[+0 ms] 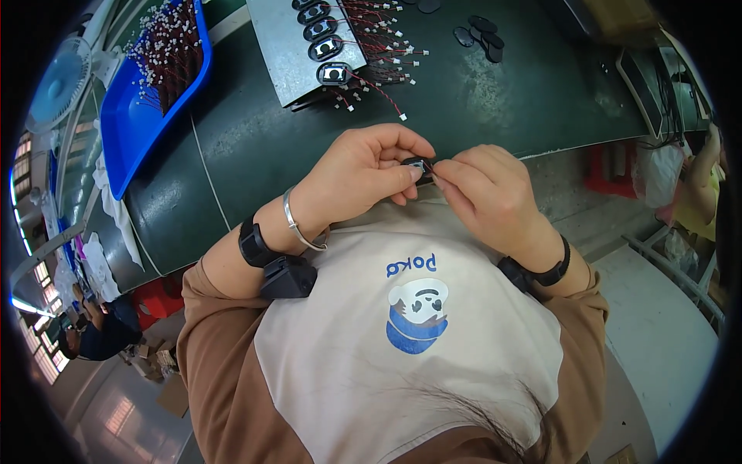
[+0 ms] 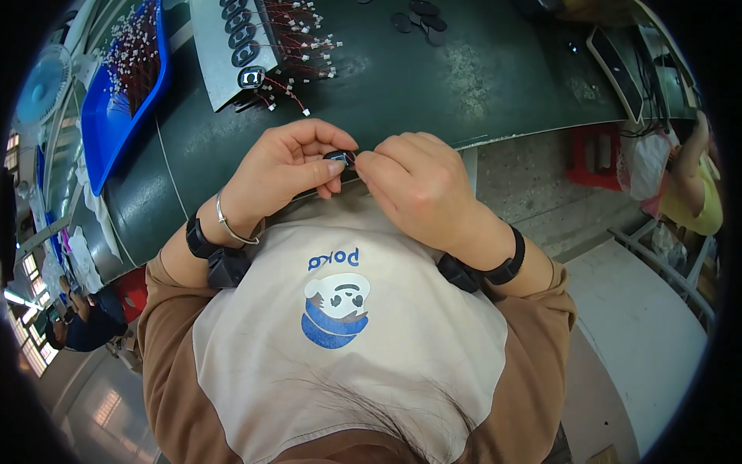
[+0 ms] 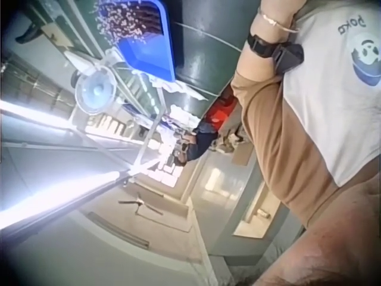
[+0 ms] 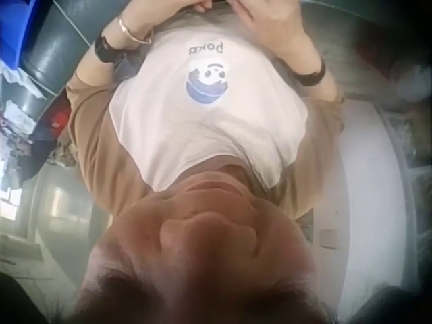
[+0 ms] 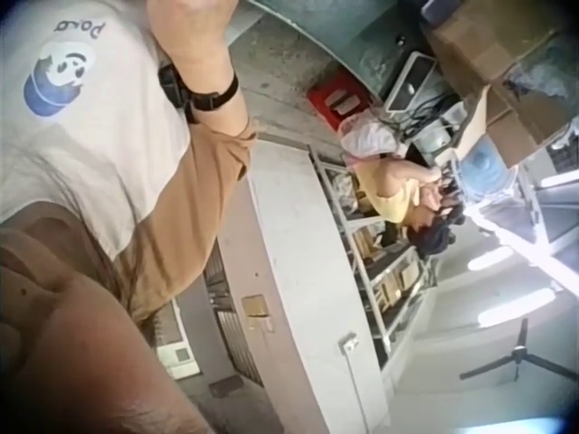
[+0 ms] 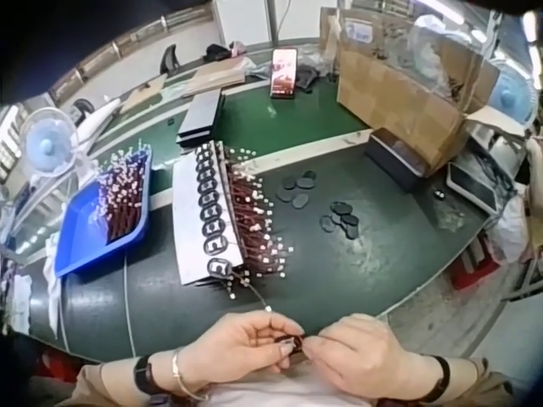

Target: The person assembles electronic components by hand, picking up a speaker and a foam pad, pressing the pad onto the back of the speaker, and placing the assembly onto a metal plate. This process is repeated for each component, occasionally reaching for more parts from a tray or the table surface.

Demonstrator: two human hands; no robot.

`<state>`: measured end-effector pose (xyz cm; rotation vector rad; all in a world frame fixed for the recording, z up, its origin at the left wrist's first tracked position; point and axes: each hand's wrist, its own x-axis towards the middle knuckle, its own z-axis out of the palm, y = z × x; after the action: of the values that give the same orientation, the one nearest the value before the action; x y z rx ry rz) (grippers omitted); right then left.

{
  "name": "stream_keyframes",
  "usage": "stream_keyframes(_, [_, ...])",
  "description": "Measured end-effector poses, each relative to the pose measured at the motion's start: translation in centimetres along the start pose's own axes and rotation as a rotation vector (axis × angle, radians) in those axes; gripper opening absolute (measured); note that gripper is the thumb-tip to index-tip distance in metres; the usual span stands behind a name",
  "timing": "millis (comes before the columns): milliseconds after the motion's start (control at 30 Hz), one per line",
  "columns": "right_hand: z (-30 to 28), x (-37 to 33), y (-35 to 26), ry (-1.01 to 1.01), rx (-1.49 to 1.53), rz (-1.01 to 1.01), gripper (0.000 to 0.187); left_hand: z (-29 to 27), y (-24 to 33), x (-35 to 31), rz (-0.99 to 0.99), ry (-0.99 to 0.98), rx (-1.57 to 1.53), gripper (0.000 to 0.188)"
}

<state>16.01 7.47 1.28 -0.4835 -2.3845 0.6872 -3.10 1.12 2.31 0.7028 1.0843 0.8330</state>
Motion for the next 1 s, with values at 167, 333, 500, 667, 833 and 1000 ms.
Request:
stream_keyframes(167, [-0.46,0.43,0.27,-0.031,-0.001,-0.074,0.018,-0.46,-0.11,-0.02,-0.027,-0.041,0.071,0.021])
stream_keyframes(333, [0.02,0.3,0.6,-0.023,0.054,-0.102,0.018,-0.6,-0.01,-0.09,-0.069,-0.085,0.054,0.019])
stream_keyframes(500, [0.14,0.23,0.6,-0.018,0.071,-0.095,0.018,-0.39,-0.16,-0.16,-0.036,-0.061,0.016,0.018])
stream_keyframes(667, [-0.08,0.22,0.45,-0.011,0.086,-0.104,0.019,-0.1,-0.2,-0.34,-0.001,-0.033,-0.002,0.017])
stream_keyframes(833, [-0.17,-0.02,0.61,-0.016,0.082,-0.122,0.02,0.11,-0.28,-0.32,0.002,-0.018,-0.051,0.017])
stream_keyframes(1000, [-0.39,-0.23,0.73,-0.021,0.064,-0.133,0.024,0.14,-0.39,-0.28,-0.007,-0.024,-0.102,0.017])
